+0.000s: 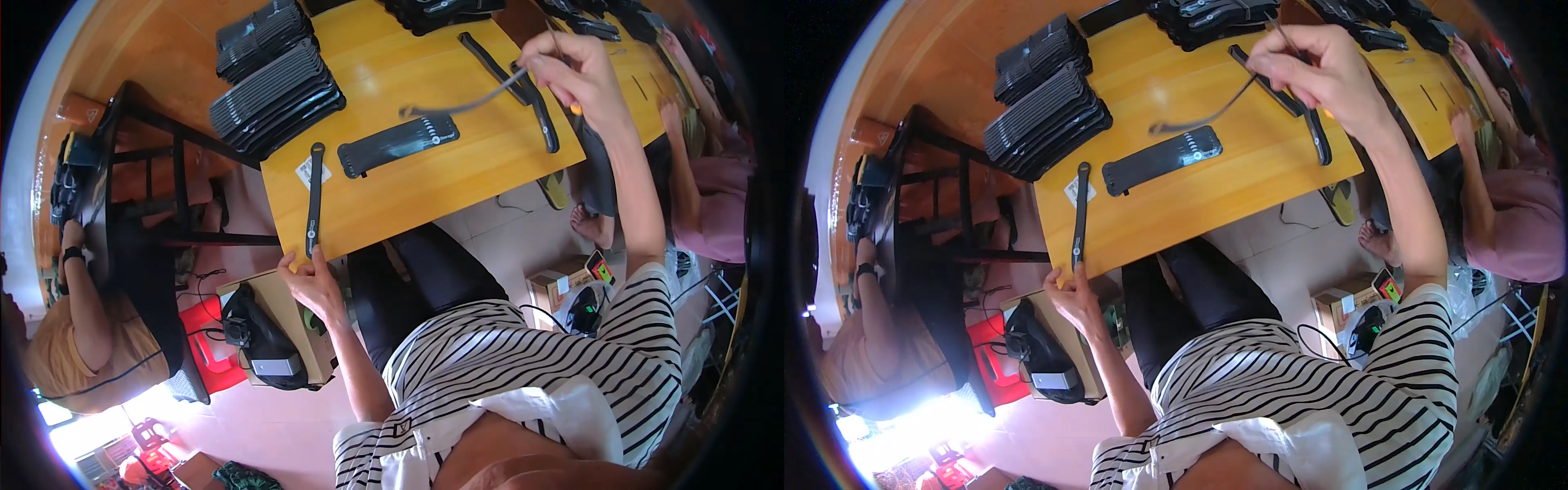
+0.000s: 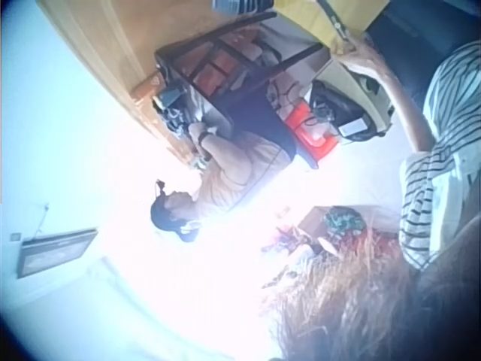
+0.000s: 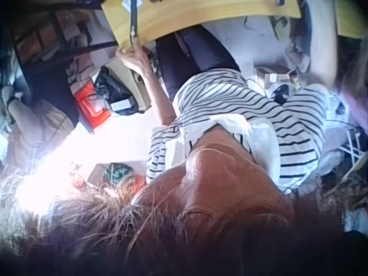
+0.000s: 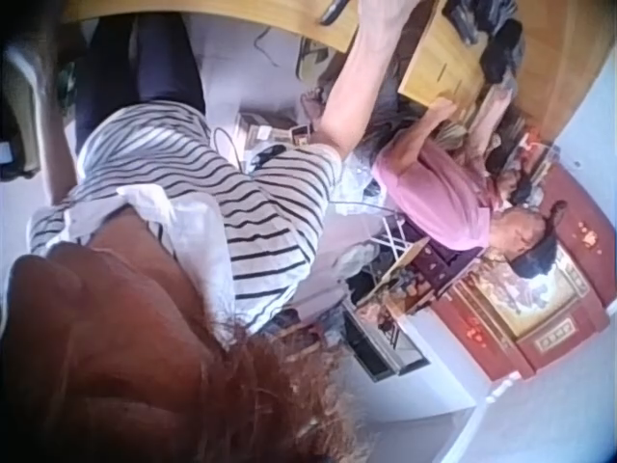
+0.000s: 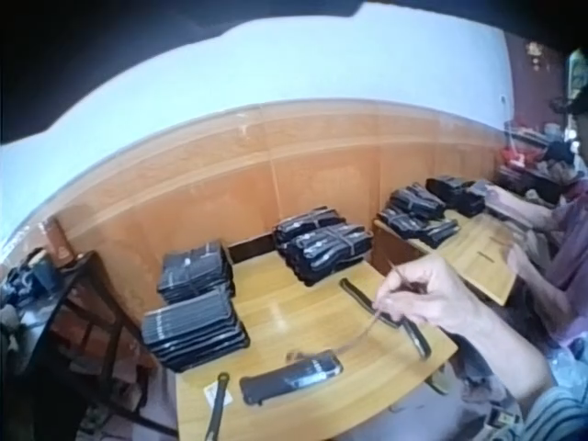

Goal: Assembling leather straps by inserting small pins and securing components using a manual tool.

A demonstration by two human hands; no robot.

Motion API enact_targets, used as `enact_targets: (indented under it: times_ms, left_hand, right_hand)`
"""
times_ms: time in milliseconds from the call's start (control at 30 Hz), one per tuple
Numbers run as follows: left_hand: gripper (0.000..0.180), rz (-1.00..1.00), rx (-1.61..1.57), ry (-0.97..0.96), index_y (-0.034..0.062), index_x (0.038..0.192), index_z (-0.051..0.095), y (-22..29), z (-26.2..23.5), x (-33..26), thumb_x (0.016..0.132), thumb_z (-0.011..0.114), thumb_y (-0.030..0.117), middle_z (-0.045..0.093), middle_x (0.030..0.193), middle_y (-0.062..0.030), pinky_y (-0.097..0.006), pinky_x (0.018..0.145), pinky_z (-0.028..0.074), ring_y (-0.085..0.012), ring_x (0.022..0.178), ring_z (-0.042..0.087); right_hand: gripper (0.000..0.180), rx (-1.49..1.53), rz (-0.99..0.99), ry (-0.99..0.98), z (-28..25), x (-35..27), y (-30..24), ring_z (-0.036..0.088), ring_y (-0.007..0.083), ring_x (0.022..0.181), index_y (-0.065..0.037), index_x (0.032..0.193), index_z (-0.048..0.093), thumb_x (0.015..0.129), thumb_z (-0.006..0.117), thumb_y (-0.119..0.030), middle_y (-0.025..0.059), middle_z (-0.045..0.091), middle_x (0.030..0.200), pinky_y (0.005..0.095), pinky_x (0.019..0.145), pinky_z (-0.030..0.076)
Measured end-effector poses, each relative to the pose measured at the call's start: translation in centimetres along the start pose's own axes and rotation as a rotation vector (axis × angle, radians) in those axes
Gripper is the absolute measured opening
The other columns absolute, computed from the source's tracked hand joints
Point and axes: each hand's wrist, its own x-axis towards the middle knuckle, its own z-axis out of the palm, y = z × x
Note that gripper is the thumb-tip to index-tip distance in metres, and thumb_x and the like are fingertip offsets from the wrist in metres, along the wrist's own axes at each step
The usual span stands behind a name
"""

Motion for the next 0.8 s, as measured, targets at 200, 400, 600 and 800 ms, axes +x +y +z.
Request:
enact_targets:
  times_ms: [200,400,600,800]
  left_hand:
    - [0.040,0.298,-0.322,-0.158,-0.0017,0.112,0.051,6.5,-0.1,-3.3,0.078,0.063,0.015,0.058,0.084,-0.0107,-0.028,0.069,0.046,-0.0170,0.077,0.058]
    - [0.041,-0.116,-0.619,-1.558,-0.0006,0.109,0.054,8.0,0.4,-5.8,0.078,0.068,0.021,0.059,0.092,-0.0038,-0.023,0.070,0.044,-0.0085,0.077,0.053]
    - [0.017,0.054,-0.301,-1.613,-0.0037,0.084,0.060,3.1,0.6,-4.0,0.083,0.061,0.013,0.059,0.068,-0.0053,-0.022,0.054,0.040,-0.0076,0.059,0.051]
    - [0.016,0.217,-0.050,-1.380,-0.0029,0.080,0.061,4.7,1.3,-4.1,0.077,0.063,0.013,0.056,0.056,-0.0099,-0.025,0.048,0.038,-0.0120,0.048,0.050]
  right_hand:
    - [0.008,0.225,-0.039,-0.341,4.1,-4.0,-0.7,0.051,0.0077,0.057,0.000,0.081,0.064,0.075,0.059,-0.001,0.0054,0.060,0.070,0.0205,0.052,0.037]
    - [0.013,0.274,-0.019,-0.556,7.9,-6.6,-0.4,0.057,0.0153,0.065,0.000,0.084,0.067,0.072,0.066,0.002,0.0054,0.059,0.069,0.0249,0.060,0.042]
    - [0.012,0.191,0.203,-0.539,7.9,-10.7,5.8,0.052,0.0132,0.062,0.000,0.085,0.066,0.073,0.065,0.001,0.0036,0.052,0.064,0.0264,0.059,0.040]
    - [0.020,0.314,0.422,-0.418,9.3,-10.8,5.8,0.042,0.0059,0.063,-0.001,0.095,0.062,0.077,0.065,-0.009,-0.0020,0.051,0.069,0.0214,0.059,0.035]
